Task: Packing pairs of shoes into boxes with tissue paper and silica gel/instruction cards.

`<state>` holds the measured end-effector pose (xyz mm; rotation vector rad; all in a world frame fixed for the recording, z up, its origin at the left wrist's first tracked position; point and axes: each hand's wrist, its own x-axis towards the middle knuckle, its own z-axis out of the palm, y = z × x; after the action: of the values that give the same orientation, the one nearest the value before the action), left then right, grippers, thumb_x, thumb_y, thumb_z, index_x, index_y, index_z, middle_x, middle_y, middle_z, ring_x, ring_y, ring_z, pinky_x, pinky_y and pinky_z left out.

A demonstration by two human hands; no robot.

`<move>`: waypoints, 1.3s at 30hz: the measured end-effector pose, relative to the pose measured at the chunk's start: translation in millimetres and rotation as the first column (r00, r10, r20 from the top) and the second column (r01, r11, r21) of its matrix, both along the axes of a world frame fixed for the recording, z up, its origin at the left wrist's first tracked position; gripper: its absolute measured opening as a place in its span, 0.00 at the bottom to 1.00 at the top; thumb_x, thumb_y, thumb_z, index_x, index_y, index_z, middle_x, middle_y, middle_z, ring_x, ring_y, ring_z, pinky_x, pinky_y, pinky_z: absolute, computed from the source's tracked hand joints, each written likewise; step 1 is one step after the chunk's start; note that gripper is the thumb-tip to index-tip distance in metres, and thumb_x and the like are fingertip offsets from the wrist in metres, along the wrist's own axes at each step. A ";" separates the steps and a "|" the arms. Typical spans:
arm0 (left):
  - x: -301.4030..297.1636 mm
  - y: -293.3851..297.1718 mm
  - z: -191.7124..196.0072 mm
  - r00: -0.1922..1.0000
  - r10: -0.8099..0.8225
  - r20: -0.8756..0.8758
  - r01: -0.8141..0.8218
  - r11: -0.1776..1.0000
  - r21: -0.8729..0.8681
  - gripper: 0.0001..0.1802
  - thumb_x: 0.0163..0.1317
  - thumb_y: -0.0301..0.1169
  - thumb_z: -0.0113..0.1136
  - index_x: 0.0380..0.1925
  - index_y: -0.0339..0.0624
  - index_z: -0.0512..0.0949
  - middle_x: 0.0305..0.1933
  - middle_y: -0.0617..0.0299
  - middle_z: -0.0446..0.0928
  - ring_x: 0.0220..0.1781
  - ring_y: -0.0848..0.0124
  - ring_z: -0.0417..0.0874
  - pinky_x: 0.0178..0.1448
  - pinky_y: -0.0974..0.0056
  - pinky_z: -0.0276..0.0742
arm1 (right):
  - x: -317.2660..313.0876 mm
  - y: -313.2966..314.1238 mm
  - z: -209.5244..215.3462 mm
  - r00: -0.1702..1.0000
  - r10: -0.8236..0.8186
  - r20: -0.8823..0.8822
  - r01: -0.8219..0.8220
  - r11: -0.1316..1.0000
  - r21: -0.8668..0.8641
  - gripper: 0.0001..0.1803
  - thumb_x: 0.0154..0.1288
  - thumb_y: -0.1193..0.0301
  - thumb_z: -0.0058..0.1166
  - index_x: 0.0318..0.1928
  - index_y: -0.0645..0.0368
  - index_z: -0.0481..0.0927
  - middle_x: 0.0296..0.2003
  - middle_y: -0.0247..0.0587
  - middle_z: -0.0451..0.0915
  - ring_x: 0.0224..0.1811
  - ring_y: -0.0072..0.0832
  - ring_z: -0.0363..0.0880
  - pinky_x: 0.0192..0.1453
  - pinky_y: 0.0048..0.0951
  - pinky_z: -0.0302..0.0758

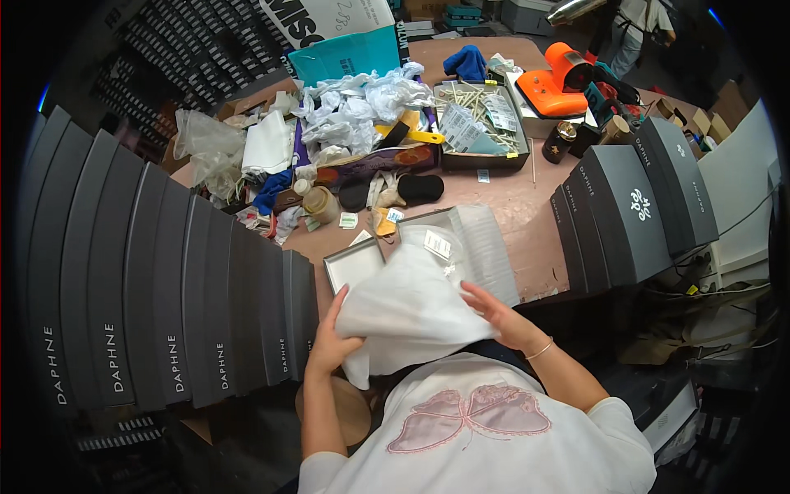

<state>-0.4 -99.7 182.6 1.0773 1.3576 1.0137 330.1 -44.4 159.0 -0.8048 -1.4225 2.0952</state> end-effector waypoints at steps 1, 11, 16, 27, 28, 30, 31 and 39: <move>14.7 13.7 4.6 0.999 -0.048 0.017 0.049 0.996 -0.073 0.50 0.43 0.14 0.57 0.70 0.43 0.51 0.56 0.55 0.71 0.55 0.69 0.75 0.59 0.67 0.70 | 0.5 0.9 13.5 0.985 0.103 0.138 -0.139 0.950 0.281 0.41 0.61 0.61 0.59 0.71 0.56 0.53 0.65 0.48 0.62 0.67 0.37 0.62 0.63 0.34 0.66; 158.9 114.6 -172.9 0.997 0.056 -0.053 -0.066 0.975 -0.213 0.41 0.65 0.36 0.52 0.69 0.28 0.45 0.72 0.40 0.50 0.74 0.55 0.51 0.74 0.60 0.47 | -41.4 25.8 -158.1 0.752 -0.313 0.580 -0.001 0.879 0.476 0.48 0.60 0.62 0.58 0.68 0.74 0.42 0.65 0.70 0.52 0.70 0.55 0.50 0.73 0.40 0.49; 191.3 109.4 -205.6 0.930 0.075 -0.360 -0.130 0.982 -0.133 0.39 0.64 0.36 0.52 0.67 0.26 0.47 0.68 0.33 0.53 0.72 0.46 0.54 0.73 0.57 0.50 | 29.0 4.2 -52.5 0.914 0.036 0.403 0.065 0.970 -0.233 0.14 0.67 0.72 0.49 0.48 0.68 0.78 0.30 0.38 0.82 0.23 0.20 0.79 0.28 0.20 0.76; 73.6 -2.6 -174.1 0.695 0.172 -0.699 -0.273 0.961 -0.035 0.19 0.59 0.32 0.58 0.48 0.33 0.69 0.43 0.45 0.73 0.45 0.52 0.75 0.50 0.53 0.71 | -42.2 73.0 -94.5 0.835 -0.455 0.310 0.034 0.604 0.796 0.42 0.57 0.56 0.59 0.69 0.52 0.57 0.65 0.57 0.60 0.68 0.48 0.57 0.70 0.46 0.55; 70.8 -13.4 -177.9 0.705 -0.055 -0.708 -0.178 0.951 -0.252 0.16 0.59 0.35 0.59 0.41 0.33 0.72 0.38 0.45 0.74 0.39 0.51 0.77 0.45 0.52 0.73 | -56.9 68.5 -79.8 0.804 -0.379 0.458 -0.231 0.511 0.828 0.44 0.55 0.55 0.60 0.70 0.52 0.55 0.66 0.57 0.57 0.70 0.47 0.55 0.71 0.49 0.52; 66.0 -17.4 -183.0 0.662 0.006 -0.749 -0.103 0.991 -0.083 0.15 0.59 0.36 0.59 0.33 0.33 0.72 0.30 0.47 0.74 0.33 0.50 0.77 0.39 0.52 0.73 | -69.1 67.2 -73.8 0.656 -0.274 0.703 -0.598 0.379 0.706 0.48 0.53 0.54 0.62 0.70 0.53 0.54 0.67 0.57 0.56 0.71 0.46 0.52 0.72 0.53 0.48; 65.1 -14.1 -179.3 0.644 0.043 -0.764 -0.059 0.998 0.006 0.15 0.59 0.37 0.59 0.29 0.33 0.72 0.26 0.48 0.75 0.29 0.50 0.77 0.36 0.51 0.73 | -72.2 69.5 -77.8 0.566 -0.223 0.793 -0.704 0.369 0.606 0.48 0.53 0.54 0.63 0.70 0.53 0.54 0.67 0.57 0.56 0.71 0.46 0.52 0.72 0.54 0.47; 46.5 -29.3 8.5 0.817 0.194 0.543 -0.206 0.978 -0.040 0.11 0.65 0.26 0.50 0.43 0.29 0.75 0.42 0.59 0.79 0.39 0.77 0.78 0.46 0.71 0.73 | -34.9 72.1 -18.9 0.925 -0.218 0.312 0.037 0.868 0.495 0.45 0.60 0.53 0.59 0.70 0.59 0.53 0.67 0.57 0.57 0.70 0.46 0.55 0.71 0.45 0.53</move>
<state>46.1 -129.0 191.1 0.5879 0.9966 1.3693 295.2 27.7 140.2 -1.0680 -1.9178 1.4321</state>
